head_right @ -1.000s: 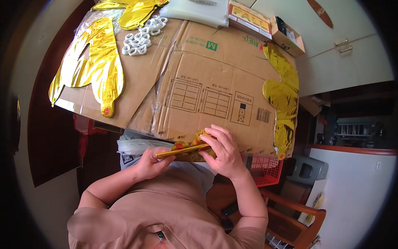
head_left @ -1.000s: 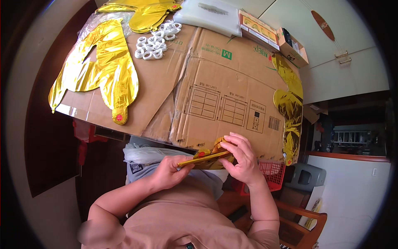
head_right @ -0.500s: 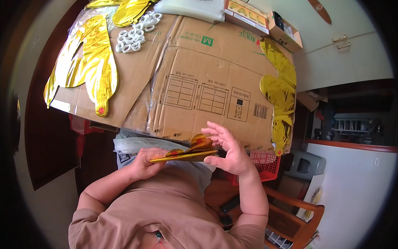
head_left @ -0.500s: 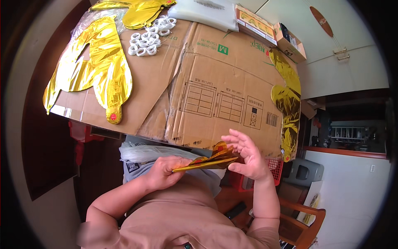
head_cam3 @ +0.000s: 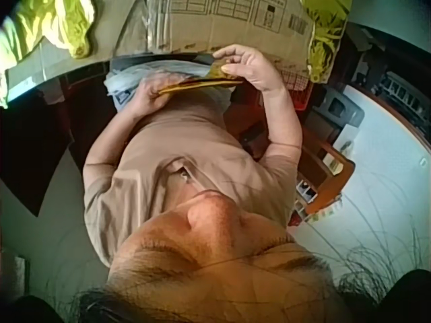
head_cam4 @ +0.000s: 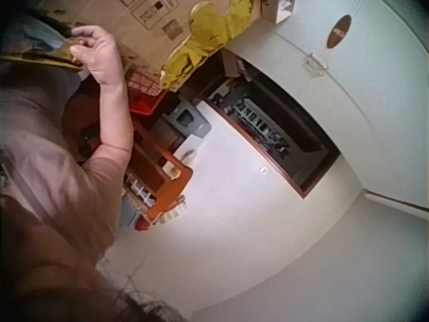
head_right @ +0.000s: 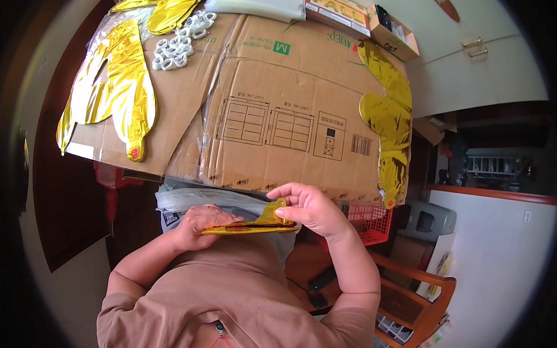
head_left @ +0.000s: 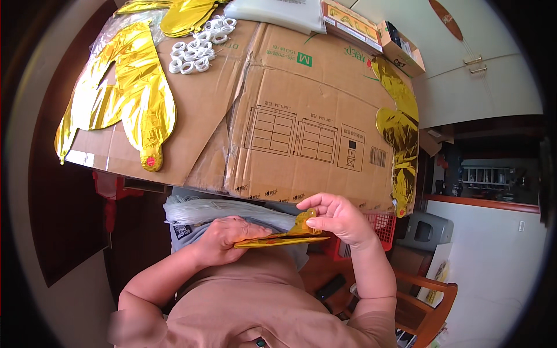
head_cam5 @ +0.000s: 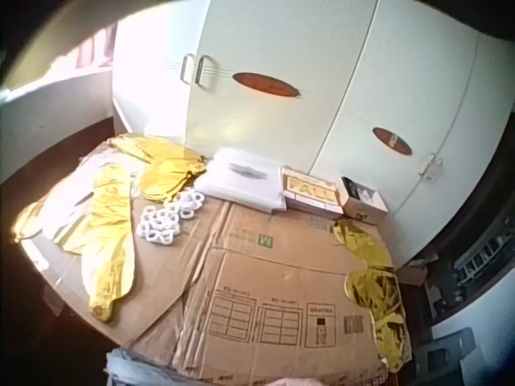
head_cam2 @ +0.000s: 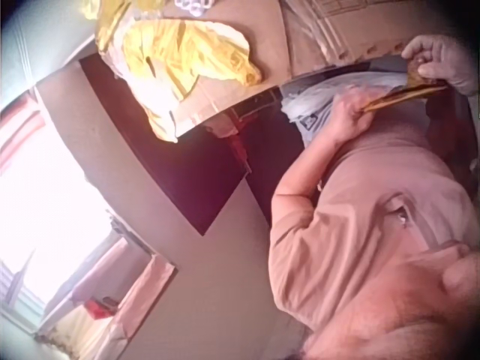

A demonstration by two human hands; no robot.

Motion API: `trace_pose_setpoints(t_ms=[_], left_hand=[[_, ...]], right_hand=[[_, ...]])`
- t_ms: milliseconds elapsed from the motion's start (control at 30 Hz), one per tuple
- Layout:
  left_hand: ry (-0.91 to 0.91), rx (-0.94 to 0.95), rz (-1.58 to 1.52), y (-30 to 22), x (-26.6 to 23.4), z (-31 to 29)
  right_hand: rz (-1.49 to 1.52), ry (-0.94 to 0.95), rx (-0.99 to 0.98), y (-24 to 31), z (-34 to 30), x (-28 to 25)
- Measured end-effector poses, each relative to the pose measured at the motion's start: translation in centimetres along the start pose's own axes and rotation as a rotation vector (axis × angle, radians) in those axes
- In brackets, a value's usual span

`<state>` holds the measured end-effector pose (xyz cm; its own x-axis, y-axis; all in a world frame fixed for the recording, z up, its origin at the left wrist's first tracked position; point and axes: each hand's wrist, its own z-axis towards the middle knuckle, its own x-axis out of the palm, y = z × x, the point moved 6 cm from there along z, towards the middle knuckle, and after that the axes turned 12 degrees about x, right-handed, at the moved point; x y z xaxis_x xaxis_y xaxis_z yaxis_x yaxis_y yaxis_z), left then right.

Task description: Folding gold foil balloons into flat, rectangular shapes on a cardboard workspace.

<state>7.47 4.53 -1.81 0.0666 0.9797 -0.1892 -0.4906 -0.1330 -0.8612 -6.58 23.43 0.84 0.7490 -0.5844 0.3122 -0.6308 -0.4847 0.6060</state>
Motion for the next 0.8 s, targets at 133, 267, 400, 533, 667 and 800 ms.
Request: trace_pose_setpoints(t_ms=[133, 267, 400, 533, 667, 800], left_hand=[[0.034, -0.003, -0.002, -0.1, 0.0, -0.4], [0.046, 0.014, -0.014, -0.3, -0.1, -0.5], [0.055, 0.011, -0.029, -0.6, -0.2, -0.4], [0.064, -0.051, -0.097, -0.2, 0.4, -1.1], [0.098, -0.16, -0.202, -0.4, 0.8, -1.4], [0.112, -0.291, -0.231, -0.1, 0.8, -1.9]], right_hand=[[0.009, -0.003, 0.01, -0.8, 0.5, -0.3], [0.032, -0.01, 0.035, -1.4, 0.6, 0.1], [-0.001, -0.023, -0.005, -2.0, 0.8, 0.4], [-0.091, 0.065, 0.004, -2.5, 0.6, 1.3], [-0.7, 0.083, -0.296, -0.7, 0.1, 2.5], [-0.555, 0.123, -0.138, -0.6, 0.2, 3.8]])
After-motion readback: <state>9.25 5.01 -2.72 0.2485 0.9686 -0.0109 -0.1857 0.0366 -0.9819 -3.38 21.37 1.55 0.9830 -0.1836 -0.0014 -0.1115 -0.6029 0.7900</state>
